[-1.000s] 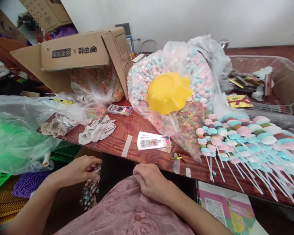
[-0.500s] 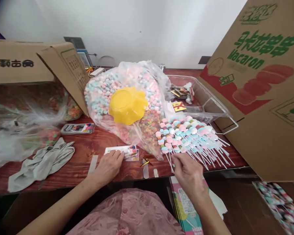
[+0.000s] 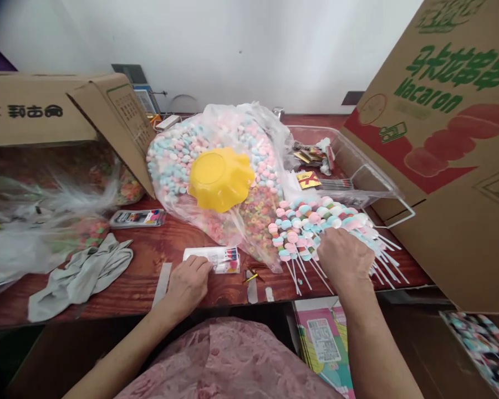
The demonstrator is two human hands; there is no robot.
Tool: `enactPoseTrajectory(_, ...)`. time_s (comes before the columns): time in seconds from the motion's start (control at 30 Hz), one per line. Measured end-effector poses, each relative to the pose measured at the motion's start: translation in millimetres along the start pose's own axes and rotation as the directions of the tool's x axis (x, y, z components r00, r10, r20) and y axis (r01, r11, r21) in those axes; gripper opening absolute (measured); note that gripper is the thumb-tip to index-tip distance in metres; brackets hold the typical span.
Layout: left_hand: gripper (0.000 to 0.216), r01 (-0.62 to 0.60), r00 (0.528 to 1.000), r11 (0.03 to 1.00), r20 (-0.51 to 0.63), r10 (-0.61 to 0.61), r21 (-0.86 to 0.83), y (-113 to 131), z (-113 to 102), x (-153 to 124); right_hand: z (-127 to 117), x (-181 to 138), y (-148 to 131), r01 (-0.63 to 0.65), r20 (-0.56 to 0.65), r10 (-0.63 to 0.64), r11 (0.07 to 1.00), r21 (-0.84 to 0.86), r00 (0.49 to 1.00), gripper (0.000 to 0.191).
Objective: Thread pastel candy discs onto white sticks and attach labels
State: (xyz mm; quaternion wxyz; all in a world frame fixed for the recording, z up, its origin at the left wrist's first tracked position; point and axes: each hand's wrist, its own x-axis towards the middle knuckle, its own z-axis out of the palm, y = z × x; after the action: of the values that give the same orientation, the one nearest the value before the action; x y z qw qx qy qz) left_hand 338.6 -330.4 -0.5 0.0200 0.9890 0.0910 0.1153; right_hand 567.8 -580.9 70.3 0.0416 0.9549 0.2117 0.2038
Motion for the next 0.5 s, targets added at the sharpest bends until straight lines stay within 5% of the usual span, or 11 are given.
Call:
enactPoseTrajectory(0.13, 0.023, 0.045, 0.997, 0.995, -0.058, -0.051, -0.091, -2.3, 4.1, -1.1, -0.1, -9.2, 11.8, 0.0, -0.06, 0.002, 0.999, 0.033, 0.998, 0.032)
enactPoseTrajectory(0.27, 0.022, 0.066, 0.998, 0.996, 0.011, -0.065, -0.065, 5.1, 1.4, -2.1, -14.8, -31.8, 20.3, 0.071, -0.306, -0.016, 0.983, 0.169, 0.952, 0.022)
enactPoseTrajectory(0.4, 0.024, 0.105, 0.989, 0.994, 0.108, -0.102, -0.022, 10.4, -6.4, 3.8, -22.3, -54.2, 6.7, 0.239, -0.358, -0.051, 0.83, 0.504, 0.932, 0.009)
enactPoseTrajectory(0.5, 0.023, 0.169, 0.978, 0.984, 0.136, -0.159, -0.065, 4.0, -8.3, 9.8, -21.7, -61.7, -16.9, 0.382, -0.373, -0.179, 0.706, 0.596, 0.911, 0.005)
